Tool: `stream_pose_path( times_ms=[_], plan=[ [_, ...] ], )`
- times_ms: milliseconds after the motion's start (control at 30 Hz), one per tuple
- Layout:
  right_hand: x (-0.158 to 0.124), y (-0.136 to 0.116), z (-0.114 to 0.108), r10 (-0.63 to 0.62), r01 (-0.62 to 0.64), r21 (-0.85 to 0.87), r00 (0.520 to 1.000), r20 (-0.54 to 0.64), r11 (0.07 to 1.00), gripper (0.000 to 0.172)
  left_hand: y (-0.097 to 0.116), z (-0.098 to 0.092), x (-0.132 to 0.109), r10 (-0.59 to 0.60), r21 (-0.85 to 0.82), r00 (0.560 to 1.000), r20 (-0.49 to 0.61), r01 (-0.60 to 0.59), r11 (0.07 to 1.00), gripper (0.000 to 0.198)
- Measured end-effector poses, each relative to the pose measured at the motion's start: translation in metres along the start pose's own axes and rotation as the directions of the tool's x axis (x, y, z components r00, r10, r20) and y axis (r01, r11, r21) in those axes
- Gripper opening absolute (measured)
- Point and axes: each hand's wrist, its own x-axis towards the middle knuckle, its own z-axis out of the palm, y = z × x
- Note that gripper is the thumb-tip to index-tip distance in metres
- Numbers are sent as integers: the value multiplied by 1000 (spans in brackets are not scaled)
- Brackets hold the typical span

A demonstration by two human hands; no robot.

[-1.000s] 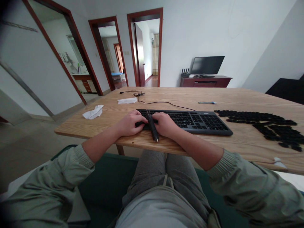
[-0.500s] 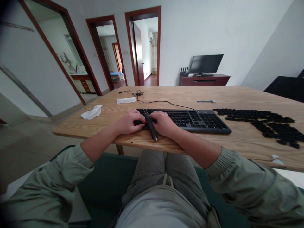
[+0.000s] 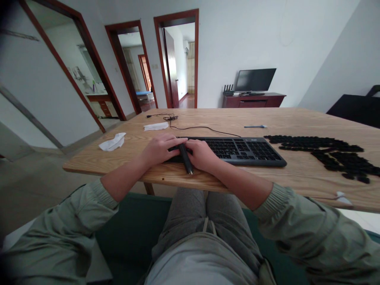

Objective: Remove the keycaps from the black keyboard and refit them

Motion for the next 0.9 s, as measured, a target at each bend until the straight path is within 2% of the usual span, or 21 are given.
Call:
stream_pose_path(
  times_ms=[100, 200, 333, 433, 533, 633, 700, 733, 833, 900],
  plan=[
    [3, -2, 1, 50, -50, -9, 999, -1, 999, 15, 2, -2, 7, -58, -36, 998, 12, 59, 998, 31],
    [7, -5, 1, 134, -133, -64, 991, 18, 989, 20, 6, -2, 9, -164, -101, 986, -15, 161, 982, 31],
    [9, -10, -3, 113, -107, -78, 991, 72, 991, 21, -1, -2, 8, -287, -169, 955, -80, 271, 948, 31],
    [6, -10, -8, 91, -86, -93, 995, 47, 992, 27, -16, -2, 10, -455, -347, 875, -165, 380, 857, 37],
    [3, -7, -12, 102, -97, -98, 994, 40, 990, 26, -32, -2, 13, -602, -606, 787, -136, 415, 679, 43],
    [4, -3, -16, 131, -128, -68, 991, 34, 989, 26, -49, -8, 15, -716, -712, 686, -128, 440, 548, 47],
    [10, -4, -17, 99, -95, -59, 993, 70, 994, 29, -63, -15, 17, -758, -697, 635, -151, 475, 537, 44],
    [15, -6, -17, 60, -53, -61, 992, 110, 997, 32, -71, -18, 19, -762, -662, 627, -161, 504, 555, 42],
    [36, -15, -12, -67, 87, -64, 963, 263, 994, 40, -94, -22, 22, -732, -444, 661, -169, 612, 655, 39],
    [48, -22, -7, -94, 130, -80, 932, 349, 988, 39, -105, -19, 21, -719, -244, 687, -106, 683, 689, 43]
  ],
)
